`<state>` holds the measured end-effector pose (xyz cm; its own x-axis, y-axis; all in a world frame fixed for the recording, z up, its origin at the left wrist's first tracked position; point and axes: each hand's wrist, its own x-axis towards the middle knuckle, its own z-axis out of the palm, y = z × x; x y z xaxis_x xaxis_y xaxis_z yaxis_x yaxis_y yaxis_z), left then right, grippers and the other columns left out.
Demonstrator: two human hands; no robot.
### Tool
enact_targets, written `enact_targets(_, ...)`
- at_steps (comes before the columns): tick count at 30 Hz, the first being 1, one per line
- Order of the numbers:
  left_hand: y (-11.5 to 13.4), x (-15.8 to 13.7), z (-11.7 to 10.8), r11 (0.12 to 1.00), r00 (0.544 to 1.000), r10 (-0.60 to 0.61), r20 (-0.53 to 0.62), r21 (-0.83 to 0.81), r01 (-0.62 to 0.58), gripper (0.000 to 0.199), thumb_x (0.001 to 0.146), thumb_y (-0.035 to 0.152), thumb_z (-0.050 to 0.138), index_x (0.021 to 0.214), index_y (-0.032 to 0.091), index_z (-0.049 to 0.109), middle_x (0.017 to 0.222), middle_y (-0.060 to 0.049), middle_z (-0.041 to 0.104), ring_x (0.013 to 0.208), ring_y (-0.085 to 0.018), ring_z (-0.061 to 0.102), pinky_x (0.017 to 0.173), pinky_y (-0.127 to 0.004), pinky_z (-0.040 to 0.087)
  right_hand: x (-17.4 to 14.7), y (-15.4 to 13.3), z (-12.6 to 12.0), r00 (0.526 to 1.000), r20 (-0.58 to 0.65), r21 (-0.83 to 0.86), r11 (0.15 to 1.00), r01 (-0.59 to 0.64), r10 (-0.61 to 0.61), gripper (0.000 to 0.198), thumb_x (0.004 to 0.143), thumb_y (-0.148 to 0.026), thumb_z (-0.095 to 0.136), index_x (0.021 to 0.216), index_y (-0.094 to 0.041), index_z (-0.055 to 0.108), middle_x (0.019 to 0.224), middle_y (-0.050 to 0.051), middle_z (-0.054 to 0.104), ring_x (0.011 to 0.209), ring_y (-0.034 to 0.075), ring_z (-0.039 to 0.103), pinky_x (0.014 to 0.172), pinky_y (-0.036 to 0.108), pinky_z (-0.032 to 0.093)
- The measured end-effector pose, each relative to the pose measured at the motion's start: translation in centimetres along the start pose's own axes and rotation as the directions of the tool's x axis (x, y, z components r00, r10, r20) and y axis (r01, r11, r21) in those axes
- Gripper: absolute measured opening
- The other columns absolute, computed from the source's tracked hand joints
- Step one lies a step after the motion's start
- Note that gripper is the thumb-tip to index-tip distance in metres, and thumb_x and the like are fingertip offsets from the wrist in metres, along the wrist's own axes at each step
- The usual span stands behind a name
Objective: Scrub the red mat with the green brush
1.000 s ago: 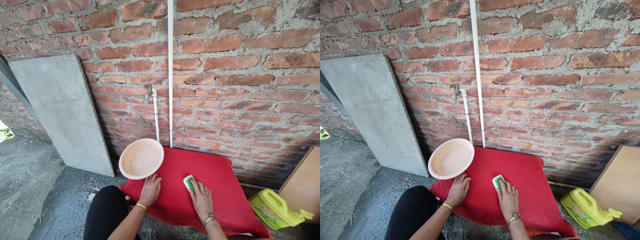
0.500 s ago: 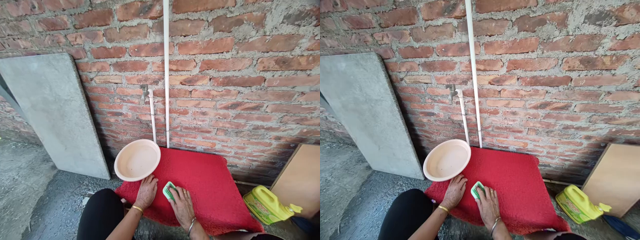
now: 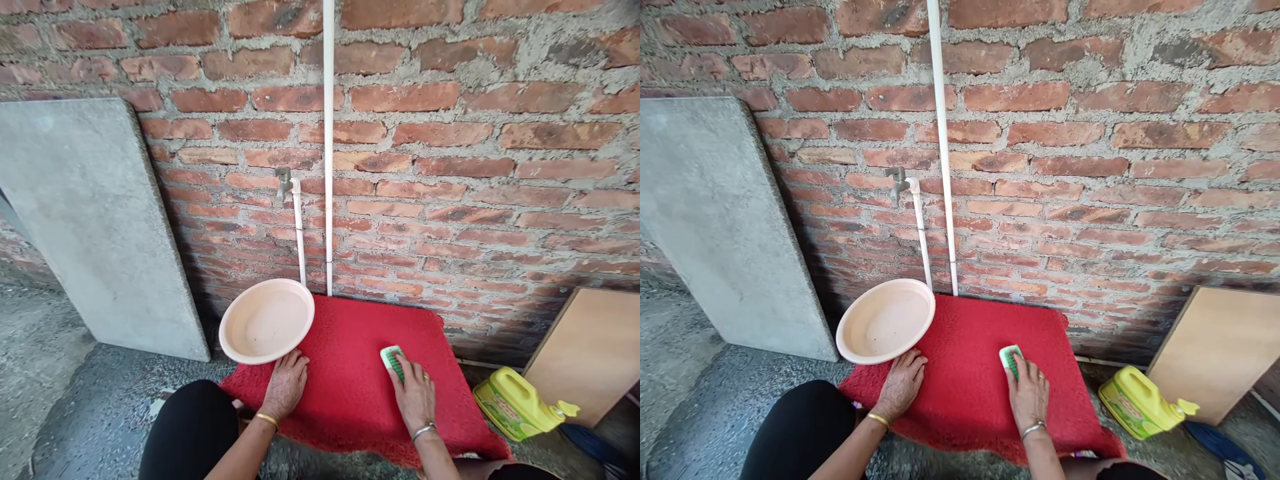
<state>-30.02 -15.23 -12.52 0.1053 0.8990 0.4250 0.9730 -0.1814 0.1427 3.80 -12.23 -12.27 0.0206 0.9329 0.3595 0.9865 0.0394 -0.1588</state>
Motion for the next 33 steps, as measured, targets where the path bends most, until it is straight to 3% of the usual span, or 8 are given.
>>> enact_targets(4, -0.3, -0.1, 0.2, 1.0, 1.0, 0.009, -0.015, -0.003, -0.009, 0.029, 0.092, 0.012, 0.049, 0.106, 0.024, 0.071, 0.114, -0.006, 0.068, 0.11, -0.023, 0.063, 0.1, -0.041, 0.049, -2.0, -3.5, 0.6, 0.981, -0.005, 0.172, 0.966, 0.191, -0.193, 0.037, 0.1, -0.047, 0.044, 0.128, -0.034, 0.064, 0.12, 0.007, 0.067, 0.104, 0.024, 0.062, 0.09, 0.038, 0.045)
enact_targets(7, -0.5, -0.2, 0.4, 1.0, 0.999, 0.022, -0.034, -0.009, -0.022, 0.028, 0.092, 0.012, 0.049, 0.105, 0.024, 0.071, 0.114, -0.006, 0.068, 0.11, -0.023, 0.063, 0.101, -0.041, 0.049, -2.4, -4.1, 0.7, 0.973, 0.022, 0.165, 0.96, 0.224, -0.231, 0.035, 0.099, -0.044, 0.048, 0.129, -0.036, 0.063, 0.121, 0.005, 0.067, 0.104, 0.024, 0.061, 0.094, 0.039, 0.044)
enact_targets(14, -0.3, -0.1, 0.5, 0.999, 0.998, 0.026, -0.056, -0.017, -0.027, 0.026, 0.091, 0.013, 0.051, 0.104, 0.024, 0.07, 0.112, -0.006, 0.068, 0.109, -0.023, 0.063, 0.1, -0.041, 0.048, 0.4, 3.1, -0.9, 0.993, 0.015, -0.105, 0.988, -0.117, 0.119, 0.04, 0.098, -0.043, 0.049, 0.13, -0.026, 0.064, 0.113, 0.011, 0.068, 0.098, 0.028, 0.063, 0.081, 0.04, 0.045)
enact_targets(17, -0.1, -0.1, 0.4, 1.0, 0.998, 0.025, -0.052, -0.009, -0.026, 0.026, 0.091, 0.012, 0.051, 0.104, 0.024, 0.07, 0.112, -0.006, 0.068, 0.108, -0.023, 0.063, 0.099, -0.041, 0.048, 0.9, 4.0, -0.9, 0.984, -0.025, -0.106, 0.978, -0.18, 0.179, 0.042, 0.098, -0.044, 0.047, 0.13, -0.023, 0.064, 0.111, 0.013, 0.067, 0.093, 0.029, 0.063, 0.077, 0.041, 0.045)
enact_targets(22, 0.1, -0.1, 0.4, 1.0, 0.999, 0.011, -0.052, -0.013, -0.011, 0.028, 0.09, 0.01, 0.051, 0.105, 0.024, 0.07, 0.112, -0.005, 0.068, 0.108, -0.023, 0.063, 0.099, -0.04, 0.048, 0.1, -2.1, 0.0, 0.997, -0.025, 0.109, 0.991, 0.081, -0.078, 0.038, 0.1, -0.045, 0.044, 0.126, -0.028, 0.066, 0.114, 0.01, 0.067, 0.098, 0.026, 0.063, 0.084, 0.039, 0.047)
enact_targets(28, 0.3, -0.1, 0.4, 1.0, 1.0, -0.009, -0.01, -0.018, 0.009, 0.03, 0.092, 0.011, 0.049, 0.108, 0.024, 0.07, 0.116, -0.006, 0.068, 0.112, -0.023, 0.062, 0.101, -0.041, 0.049, -1.4, -11.6, 1.3, 0.927, 0.06, 0.259, 0.903, 0.343, -0.369, 0.035, 0.095, -0.036, 0.055, 0.13, -0.039, 0.061, 0.12, 0.003, 0.066, 0.104, 0.023, 0.062, 0.095, 0.04, 0.045)
enact_targets(30, 0.4, -0.1, 0.4, 0.999, 1.0, -0.023, 0.013, -0.023, 0.023, 0.031, 0.092, 0.011, 0.048, 0.109, 0.025, 0.07, 0.118, -0.006, 0.068, 0.113, -0.023, 0.062, 0.102, -0.041, 0.048, -1.1, -12.1, 1.7, 0.923, 0.065, 0.247, 0.903, 0.353, -0.379, 0.036, 0.095, -0.036, 0.056, 0.131, -0.039, 0.06, 0.12, 0.003, 0.066, 0.105, 0.023, 0.062, 0.095, 0.04, 0.046)
enact_targets(33, 0.6, 0.1, 0.2, 0.998, 0.998, -0.04, 0.051, -0.04, 0.042, 0.032, 0.091, 0.011, 0.047, 0.11, 0.026, 0.069, 0.119, -0.005, 0.068, 0.114, -0.022, 0.062, 0.103, -0.041, 0.048, 0.5, -9.9, 1.9, 0.946, 0.065, 0.169, 0.938, 0.302, -0.317, 0.035, 0.097, -0.041, 0.052, 0.13, -0.036, 0.061, 0.12, 0.005, 0.067, 0.104, 0.024, 0.062, 0.092, 0.039, 0.047)
